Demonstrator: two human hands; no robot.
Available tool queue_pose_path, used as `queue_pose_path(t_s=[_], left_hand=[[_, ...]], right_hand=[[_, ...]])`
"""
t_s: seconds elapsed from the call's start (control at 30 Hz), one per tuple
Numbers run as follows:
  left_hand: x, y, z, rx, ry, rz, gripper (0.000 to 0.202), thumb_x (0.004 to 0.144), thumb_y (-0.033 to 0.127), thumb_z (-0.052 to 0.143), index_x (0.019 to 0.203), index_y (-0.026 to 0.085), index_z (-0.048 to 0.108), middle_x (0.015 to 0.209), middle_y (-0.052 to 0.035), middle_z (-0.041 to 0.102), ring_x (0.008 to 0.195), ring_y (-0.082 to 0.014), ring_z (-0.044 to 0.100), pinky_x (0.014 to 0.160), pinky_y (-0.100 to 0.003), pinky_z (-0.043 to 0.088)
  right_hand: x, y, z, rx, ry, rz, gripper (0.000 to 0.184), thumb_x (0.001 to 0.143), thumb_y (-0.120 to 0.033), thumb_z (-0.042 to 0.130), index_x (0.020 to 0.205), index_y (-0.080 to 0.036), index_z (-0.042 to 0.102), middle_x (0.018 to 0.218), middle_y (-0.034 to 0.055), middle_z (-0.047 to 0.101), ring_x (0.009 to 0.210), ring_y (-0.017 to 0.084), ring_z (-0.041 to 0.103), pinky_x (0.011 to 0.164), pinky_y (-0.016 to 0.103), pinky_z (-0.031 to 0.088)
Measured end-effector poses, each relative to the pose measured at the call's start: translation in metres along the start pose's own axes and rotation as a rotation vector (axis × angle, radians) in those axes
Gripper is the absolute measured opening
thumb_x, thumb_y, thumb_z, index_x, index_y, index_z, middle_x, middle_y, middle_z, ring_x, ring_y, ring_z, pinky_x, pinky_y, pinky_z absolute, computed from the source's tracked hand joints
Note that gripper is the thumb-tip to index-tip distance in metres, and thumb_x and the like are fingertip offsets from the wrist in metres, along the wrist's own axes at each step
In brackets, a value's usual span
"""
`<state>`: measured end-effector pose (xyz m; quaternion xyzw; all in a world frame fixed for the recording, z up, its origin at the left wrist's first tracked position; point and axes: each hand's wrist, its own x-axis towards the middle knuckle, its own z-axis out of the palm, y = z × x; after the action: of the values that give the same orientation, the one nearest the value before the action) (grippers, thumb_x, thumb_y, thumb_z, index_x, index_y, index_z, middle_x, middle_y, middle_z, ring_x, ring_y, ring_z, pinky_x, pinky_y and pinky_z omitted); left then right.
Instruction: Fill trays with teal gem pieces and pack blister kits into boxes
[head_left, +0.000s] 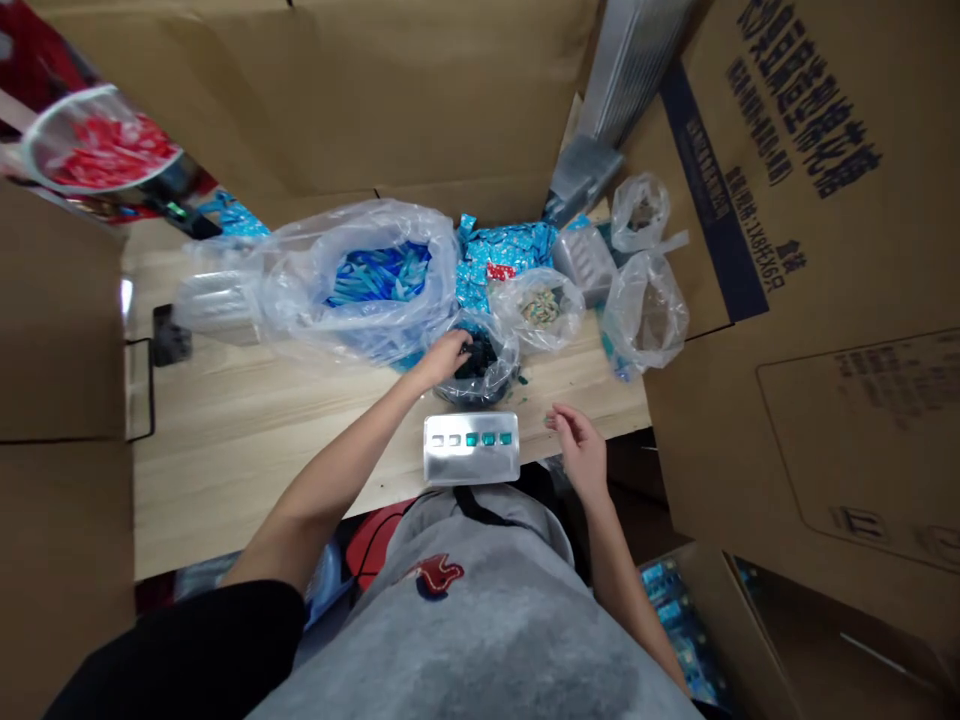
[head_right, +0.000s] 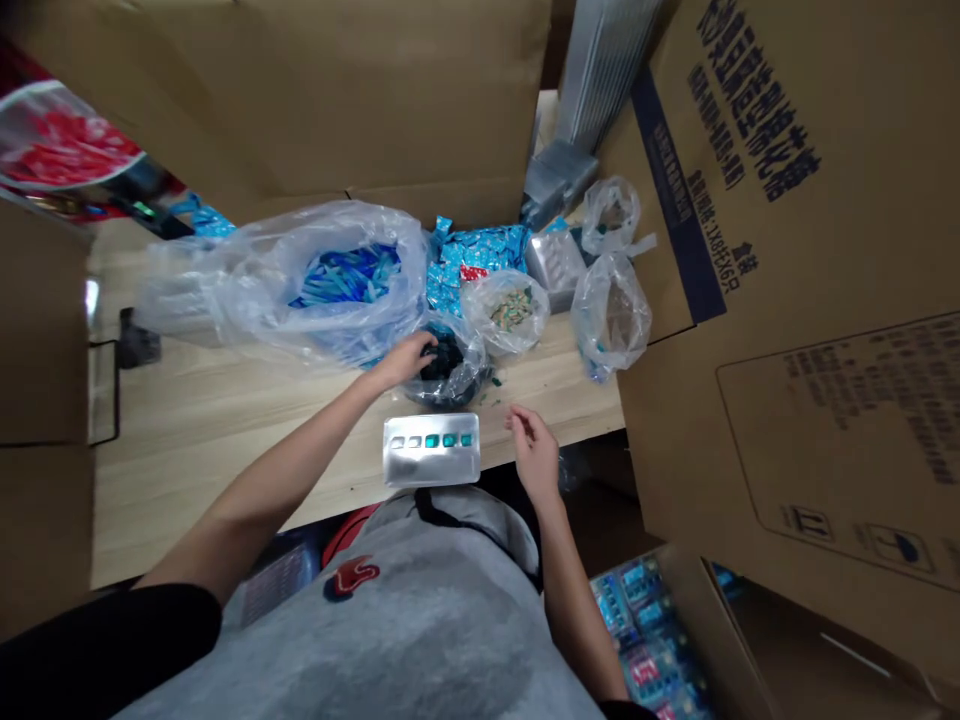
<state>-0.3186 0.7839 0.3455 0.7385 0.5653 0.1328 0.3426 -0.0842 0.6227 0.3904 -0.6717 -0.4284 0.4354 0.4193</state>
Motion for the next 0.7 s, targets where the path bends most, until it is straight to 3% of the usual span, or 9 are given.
queue_pose_path(t_s=[0.1, 0.2, 0.27, 0.37, 0.47, 0.6, 0.7], left_hand=[[-0.001, -0.001, -0.012, -0.138, 0.039, -0.031, 0.025, 0.093, 0.028, 0.052, 0.112, 0.013, 0.058, 0.088, -0.0035, 0.067, 0.069, -0.0139, 0.064, 0.069, -0.031, 0.053], [-0.023, 0.011, -0.019, -0.258, 0.040, -0.024, 0.028, 0.092, 0.024, 0.047, 0.115, 0.013, 0.058, 0.074, -0.0003, 0.066, 0.054, -0.0125, 0.060, 0.058, -0.026, 0.050], [-0.046, 0.024, -0.023, -0.313, 0.029, 0.000, 0.027, 0.088, 0.025, 0.052, 0.112, 0.015, 0.061, 0.076, 0.0000, 0.067, 0.058, -0.0131, 0.060, 0.060, -0.026, 0.050], [-0.081, 0.042, -0.031, -0.349, 0.049, 0.039, 0.021, 0.082, 0.025, 0.063, 0.103, 0.019, 0.066, 0.091, -0.0022, 0.067, 0.082, -0.0168, 0.063, 0.077, -0.031, 0.052], [-0.105, 0.053, -0.041, -0.380, 0.119, 0.072, 0.022, 0.082, 0.026, 0.066, 0.104, 0.021, 0.066, 0.104, -0.0049, 0.065, 0.098, -0.0194, 0.061, 0.089, -0.035, 0.050], [-0.125, 0.059, -0.053, -0.567, 0.071, 0.006, 0.036, 0.088, 0.028, 0.059, 0.123, 0.024, 0.056, 0.121, -0.0072, 0.062, 0.097, -0.0176, 0.063, 0.085, -0.034, 0.053], [-0.133, 0.068, -0.058, -0.642, 0.122, -0.036, 0.035, 0.089, 0.027, 0.055, 0.124, 0.025, 0.057, 0.118, -0.0055, 0.064, 0.094, -0.0162, 0.063, 0.081, -0.032, 0.054]], right_hand=[[0.004, -0.013, 0.019, 0.134, 0.002, 0.066, 0.039, 0.081, -0.052, 0.057, 0.099, -0.018, 0.063, 0.094, 0.0088, 0.072, 0.078, 0.019, 0.070, 0.081, 0.039, 0.056], [0.015, -0.030, 0.049, 0.491, -0.126, 0.256, 0.042, 0.073, -0.051, 0.070, 0.101, -0.020, 0.062, 0.095, 0.0055, 0.072, 0.082, 0.018, 0.070, 0.081, 0.037, 0.058], [0.024, -0.043, 0.069, 0.746, -0.244, 0.422, 0.046, 0.066, -0.050, 0.077, 0.100, -0.022, 0.063, 0.093, 0.0022, 0.070, 0.087, 0.017, 0.070, 0.081, 0.036, 0.059], [0.032, -0.060, 0.092, 0.909, -0.400, 0.575, 0.044, 0.066, -0.050, 0.078, 0.101, -0.026, 0.064, 0.098, -0.0007, 0.068, 0.082, 0.014, 0.068, 0.078, 0.033, 0.061], [0.033, -0.070, 0.100, 0.891, -0.520, 0.585, 0.033, 0.071, -0.038, 0.076, 0.100, -0.026, 0.066, 0.102, -0.0010, 0.068, 0.076, 0.010, 0.065, 0.076, 0.027, 0.060], [0.029, -0.075, 0.095, 0.843, -0.548, 0.545, 0.019, 0.077, -0.028, 0.067, 0.096, -0.026, 0.065, 0.098, 0.0000, 0.069, 0.083, 0.013, 0.067, 0.084, 0.032, 0.059], [0.023, -0.079, 0.090, 0.832, -0.592, 0.472, 0.020, 0.078, -0.031, 0.065, 0.098, -0.025, 0.064, 0.098, 0.0008, 0.069, 0.087, 0.015, 0.067, 0.082, 0.034, 0.060]])
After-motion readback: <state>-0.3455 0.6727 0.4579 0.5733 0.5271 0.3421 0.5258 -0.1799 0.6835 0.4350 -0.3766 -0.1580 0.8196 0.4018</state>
